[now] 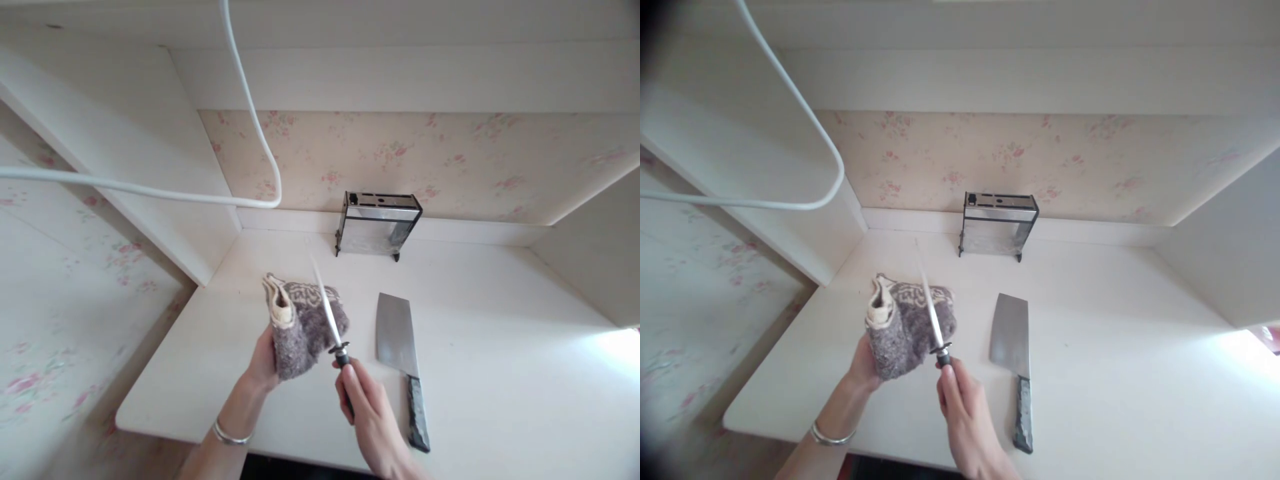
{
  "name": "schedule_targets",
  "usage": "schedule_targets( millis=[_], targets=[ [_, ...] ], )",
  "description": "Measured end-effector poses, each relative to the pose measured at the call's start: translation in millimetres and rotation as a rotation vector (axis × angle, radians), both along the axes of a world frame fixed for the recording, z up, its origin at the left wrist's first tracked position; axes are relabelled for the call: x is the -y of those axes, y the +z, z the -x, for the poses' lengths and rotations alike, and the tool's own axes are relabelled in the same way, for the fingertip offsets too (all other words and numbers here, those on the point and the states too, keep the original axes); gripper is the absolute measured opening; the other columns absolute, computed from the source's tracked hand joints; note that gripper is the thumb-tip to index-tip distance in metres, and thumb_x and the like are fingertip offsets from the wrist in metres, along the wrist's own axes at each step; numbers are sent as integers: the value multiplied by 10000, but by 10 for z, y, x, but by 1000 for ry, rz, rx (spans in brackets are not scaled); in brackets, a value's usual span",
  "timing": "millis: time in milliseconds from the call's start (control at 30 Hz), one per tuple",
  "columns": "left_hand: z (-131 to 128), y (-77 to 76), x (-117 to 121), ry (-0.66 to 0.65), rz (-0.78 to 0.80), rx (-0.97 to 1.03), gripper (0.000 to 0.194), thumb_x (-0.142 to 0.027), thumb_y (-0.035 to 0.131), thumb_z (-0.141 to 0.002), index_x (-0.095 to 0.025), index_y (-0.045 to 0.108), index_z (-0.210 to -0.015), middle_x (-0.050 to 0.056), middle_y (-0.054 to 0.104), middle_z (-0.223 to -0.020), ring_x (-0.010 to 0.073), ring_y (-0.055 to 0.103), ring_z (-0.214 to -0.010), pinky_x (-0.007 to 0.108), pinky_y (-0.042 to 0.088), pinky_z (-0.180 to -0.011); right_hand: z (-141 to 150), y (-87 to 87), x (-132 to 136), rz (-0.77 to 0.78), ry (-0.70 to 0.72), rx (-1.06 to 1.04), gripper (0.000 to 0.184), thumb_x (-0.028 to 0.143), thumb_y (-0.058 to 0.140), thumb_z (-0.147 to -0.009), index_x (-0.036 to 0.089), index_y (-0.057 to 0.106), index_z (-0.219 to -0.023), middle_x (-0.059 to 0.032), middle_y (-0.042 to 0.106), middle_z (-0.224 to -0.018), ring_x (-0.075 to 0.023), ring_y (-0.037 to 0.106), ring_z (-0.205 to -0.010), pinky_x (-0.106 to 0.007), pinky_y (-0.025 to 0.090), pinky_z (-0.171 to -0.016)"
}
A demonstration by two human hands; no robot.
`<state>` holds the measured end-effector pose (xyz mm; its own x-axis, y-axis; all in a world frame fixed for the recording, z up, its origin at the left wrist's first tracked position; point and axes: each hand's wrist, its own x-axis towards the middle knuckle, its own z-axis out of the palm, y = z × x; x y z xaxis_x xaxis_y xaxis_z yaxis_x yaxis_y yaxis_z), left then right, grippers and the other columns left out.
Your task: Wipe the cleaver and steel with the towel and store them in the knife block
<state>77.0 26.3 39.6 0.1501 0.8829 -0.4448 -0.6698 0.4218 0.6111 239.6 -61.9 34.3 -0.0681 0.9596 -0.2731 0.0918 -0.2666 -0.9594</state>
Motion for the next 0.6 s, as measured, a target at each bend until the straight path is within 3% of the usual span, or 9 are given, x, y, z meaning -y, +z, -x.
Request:
schedule_targets(
  millis=[100,233,467,600],
  targets=[
    [-234,-19,151,3,-34,-66,401,-406,750,-697,-142,714,-997,100,738,-983,288,651,-1030,369,497,-924,191,-4,-63,-104,148,252,383,500,322,-962,206,481,-775,3,522,-653,-119,436,-565,-241,299,-542],
    [-271,-14,175,107,-42,-153,461,-440,753,-703,-115,697,-1025,113,739,-935,273,686,-918,354,522,-846,257,-59,-56,-181,231,443,331,433,282,-980,224,493,-835,-19,593,-685,-149,516,-565,-252,307,-559],
    [-126,-2,-25,156,-18,-153,459,-435,736,-725,-99,681,-1032,116,741,-887,264,699,-865,366,544,-820,88,5,24,-122,262,381,352,473,294,-975,225,487,-817,6,540,-654,-132,461,-563,-245,293,-564],
    [8,-33,-177,175,-66,-106,465,-415,734,-737,-116,652,-1084,110,743,-902,253,704,-866,369,556,-817,-17,-131,235,-65,280,308,396,534,334,-945,211,468,-759,36,433,-579,-109,374,-522,-250,263,-541]
  ],
)
